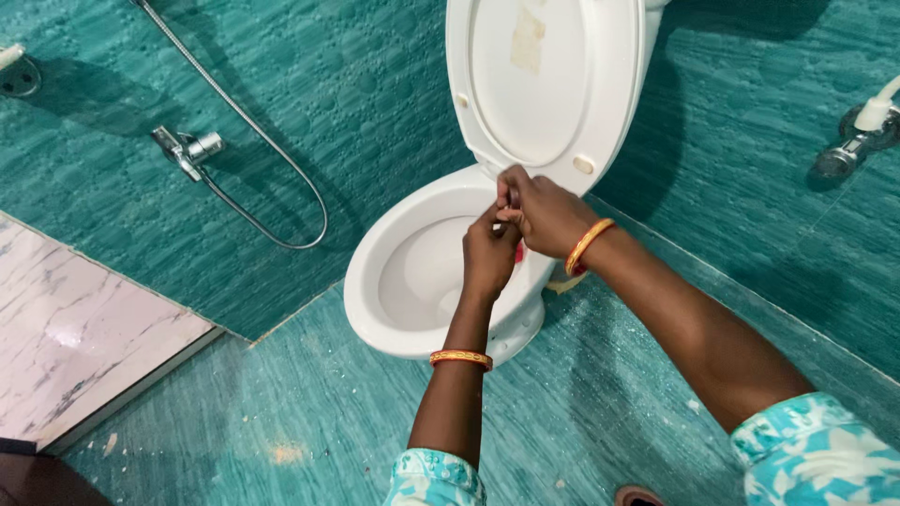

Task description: The person uses a brush to scrub the inside of a toilet bowl.

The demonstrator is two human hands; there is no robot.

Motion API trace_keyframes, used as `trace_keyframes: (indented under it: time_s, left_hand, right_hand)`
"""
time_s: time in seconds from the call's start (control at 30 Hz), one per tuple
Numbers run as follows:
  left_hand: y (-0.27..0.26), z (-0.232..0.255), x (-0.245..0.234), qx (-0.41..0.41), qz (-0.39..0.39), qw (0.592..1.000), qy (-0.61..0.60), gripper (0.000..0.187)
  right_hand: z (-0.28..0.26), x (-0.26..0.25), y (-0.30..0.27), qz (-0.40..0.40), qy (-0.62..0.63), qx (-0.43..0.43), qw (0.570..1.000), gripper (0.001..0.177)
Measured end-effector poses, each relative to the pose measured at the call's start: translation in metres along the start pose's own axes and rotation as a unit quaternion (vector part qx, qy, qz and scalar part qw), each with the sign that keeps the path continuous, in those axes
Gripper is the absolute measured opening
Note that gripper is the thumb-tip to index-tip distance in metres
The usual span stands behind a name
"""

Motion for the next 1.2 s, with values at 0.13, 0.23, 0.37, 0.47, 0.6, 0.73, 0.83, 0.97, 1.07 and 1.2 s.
trace_keyframes:
  time_s: [0.13,0.23,0.37,0.47,0.6,0.73,0.83,0.97,1.07,1.2]
  left_hand:
    - [0.007,0.018,-0.007,0.044,0.039,0.998,-0.014,0.042]
    - [0.009,-0.009,-0.010,0.044,0.080,0.996,-0.010,0.032]
    - [0.010,-0.066,-0.006,-0.014,0.117,0.993,-0.024,0.030]
    - [0.008,-0.089,-0.005,-0.063,0.149,0.986,-0.032,0.030]
    - [0.018,-0.053,-0.022,-0.045,0.181,0.975,0.123,0.025]
    - [0.034,-0.002,-0.043,0.041,0.189,0.980,0.036,0.028]
    - [0.038,0.019,-0.051,0.087,0.178,0.980,-0.003,0.032]
    - [0.029,0.002,-0.055,0.022,0.179,0.982,0.050,0.032]
    - [0.019,-0.032,-0.046,-0.019,0.177,0.984,0.018,0.033]
    - [-0.002,-0.063,-0.034,-0.061,0.185,0.981,0.018,0.030]
  right_hand:
    - [-0.008,-0.009,0.007,-0.018,-0.030,0.020,0.999,0.028]
    - [0.003,0.014,0.007,-0.013,-0.025,-0.005,1.000,0.029]
    - [0.026,0.056,0.000,0.020,-0.036,0.002,0.999,0.033]
    - [0.034,0.071,0.003,-0.002,-0.031,0.030,0.999,0.032]
    - [0.017,0.050,0.020,0.022,-0.033,0.039,0.998,0.020]
    - [-0.027,0.003,0.036,0.128,-0.072,-0.105,0.984,0.022]
    - [-0.037,-0.010,0.042,0.145,-0.086,-0.128,0.977,0.022]
    - [-0.028,0.013,0.039,0.163,-0.072,-0.144,0.973,0.026]
    - [-0.001,0.046,0.038,0.140,-0.050,-0.119,0.982,0.028]
    - [0.012,0.078,0.020,0.120,-0.044,-0.127,0.984,0.032]
Point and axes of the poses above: each hand's wrist, its own y-axis towards the middle knuckle, its own x-axis out of the palm, z = x × y, the point moved 8 cm from there along y, towards the middle knuckle, and after that the axes turned 8 degrees about -z, right-handed, at the moved point
